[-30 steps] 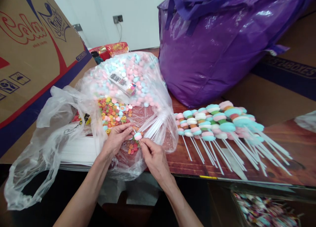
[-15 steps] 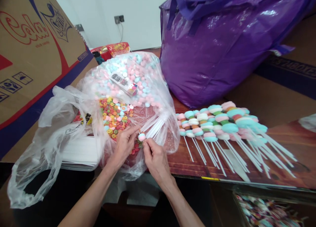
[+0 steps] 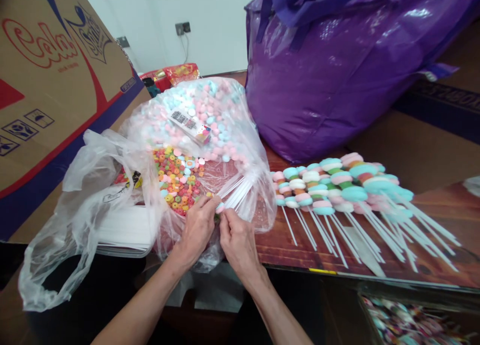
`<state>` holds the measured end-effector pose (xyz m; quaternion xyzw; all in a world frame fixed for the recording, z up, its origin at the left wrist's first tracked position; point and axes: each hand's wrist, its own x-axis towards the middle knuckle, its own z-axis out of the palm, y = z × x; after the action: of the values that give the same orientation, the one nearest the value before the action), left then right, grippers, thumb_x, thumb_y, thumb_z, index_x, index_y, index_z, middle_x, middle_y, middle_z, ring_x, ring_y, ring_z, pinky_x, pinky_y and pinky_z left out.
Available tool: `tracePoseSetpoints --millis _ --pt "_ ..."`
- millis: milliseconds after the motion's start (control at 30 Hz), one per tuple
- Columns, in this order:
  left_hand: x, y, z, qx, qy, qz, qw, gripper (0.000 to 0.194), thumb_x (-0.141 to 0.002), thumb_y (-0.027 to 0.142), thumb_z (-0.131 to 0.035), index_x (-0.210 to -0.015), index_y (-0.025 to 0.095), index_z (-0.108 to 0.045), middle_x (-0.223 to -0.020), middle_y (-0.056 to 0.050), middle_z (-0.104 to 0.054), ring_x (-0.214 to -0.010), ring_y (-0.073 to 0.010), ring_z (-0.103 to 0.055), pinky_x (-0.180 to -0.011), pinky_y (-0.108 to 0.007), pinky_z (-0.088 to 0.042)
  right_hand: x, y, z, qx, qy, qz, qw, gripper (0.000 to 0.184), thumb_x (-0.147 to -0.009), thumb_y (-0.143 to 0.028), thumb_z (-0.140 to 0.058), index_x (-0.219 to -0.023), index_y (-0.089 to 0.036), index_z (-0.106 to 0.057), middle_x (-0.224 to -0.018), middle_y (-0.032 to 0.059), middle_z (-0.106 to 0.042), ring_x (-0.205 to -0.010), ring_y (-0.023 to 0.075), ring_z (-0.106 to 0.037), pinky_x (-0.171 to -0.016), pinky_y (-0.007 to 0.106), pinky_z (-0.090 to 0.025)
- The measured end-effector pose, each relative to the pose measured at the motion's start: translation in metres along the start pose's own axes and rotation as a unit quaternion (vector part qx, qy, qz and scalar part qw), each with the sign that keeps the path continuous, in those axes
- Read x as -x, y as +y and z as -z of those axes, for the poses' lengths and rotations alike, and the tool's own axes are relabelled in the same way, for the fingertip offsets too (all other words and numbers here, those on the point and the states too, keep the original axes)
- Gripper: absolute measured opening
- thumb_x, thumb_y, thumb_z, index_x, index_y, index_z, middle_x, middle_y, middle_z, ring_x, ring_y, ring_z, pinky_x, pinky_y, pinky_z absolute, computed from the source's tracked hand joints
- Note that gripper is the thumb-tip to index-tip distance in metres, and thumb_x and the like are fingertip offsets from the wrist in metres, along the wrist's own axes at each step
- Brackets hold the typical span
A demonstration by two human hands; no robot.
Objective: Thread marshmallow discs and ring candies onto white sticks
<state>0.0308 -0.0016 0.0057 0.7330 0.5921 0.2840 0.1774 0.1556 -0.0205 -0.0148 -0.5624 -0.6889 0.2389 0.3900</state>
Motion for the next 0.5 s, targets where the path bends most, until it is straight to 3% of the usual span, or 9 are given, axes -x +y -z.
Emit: tracePoseSetpoints --millis 133,333,400,500 --pt "0.004 0.003 0.003 0.077 -0.012 -0.018 0.997 0.030 -0.097 0.013 -0.041 -0.097 0.020 -0.070 -0.092 -0.006 -0.066 -0.085 -0.0160 -0.061 -0.077 -0.025 -0.048 0.000 0.002 -0.001 -0.006 0.018 -0.014 1.000 0.027 -0.096 -0.027 -0.043 -0.077 -0.019 -0.061 -0.059 -0.0019 -0.054 -0.052 0.0135 -0.052 -0.055 0.026 -0.033" --pt "0.005 -0.002 0.015 0.175 -0.031 -0.047 0.983 0.034 -0.098 0.019 -0.044 -0.122 0.022 -0.069 -0.116 -0.009 -0.071 -0.107 -0.0187 -0.066 -0.095 -0.031 -0.052 0.000 0.003 -0.001 -0.091 0.035 -0.053 0.994 0.030 -0.097 -0.036 -0.047 -0.073 -0.020 -0.058 -0.059 -0.0034 -0.052 -0.054 0.0125 -0.047 -0.056 0.024 -0.036" --pt "0.002 -0.013 0.023 0.177 -0.001 -0.016 0.984 0.037 -0.096 0.016 -0.045 -0.124 0.022 -0.068 -0.114 -0.007 -0.074 -0.103 -0.0186 -0.067 -0.095 -0.032 -0.053 0.000 0.002 0.000 -0.107 0.035 -0.061 0.992 0.034 -0.097 -0.039 -0.049 -0.069 -0.021 -0.055 -0.057 -0.0040 -0.049 -0.053 0.0122 -0.045 -0.054 0.024 -0.035" --pt "-0.003 -0.033 0.039 0.118 0.089 0.062 0.987 0.034 -0.092 0.011 -0.048 -0.115 0.020 -0.072 -0.108 -0.008 -0.075 -0.099 -0.0200 -0.068 -0.094 -0.034 -0.053 -0.001 0.000 0.001 -0.113 0.041 -0.069 0.990 0.036 -0.096 -0.040 -0.049 -0.065 -0.021 -0.052 -0.055 -0.0043 -0.046 -0.052 0.0119 -0.043 -0.053 0.024 -0.034"
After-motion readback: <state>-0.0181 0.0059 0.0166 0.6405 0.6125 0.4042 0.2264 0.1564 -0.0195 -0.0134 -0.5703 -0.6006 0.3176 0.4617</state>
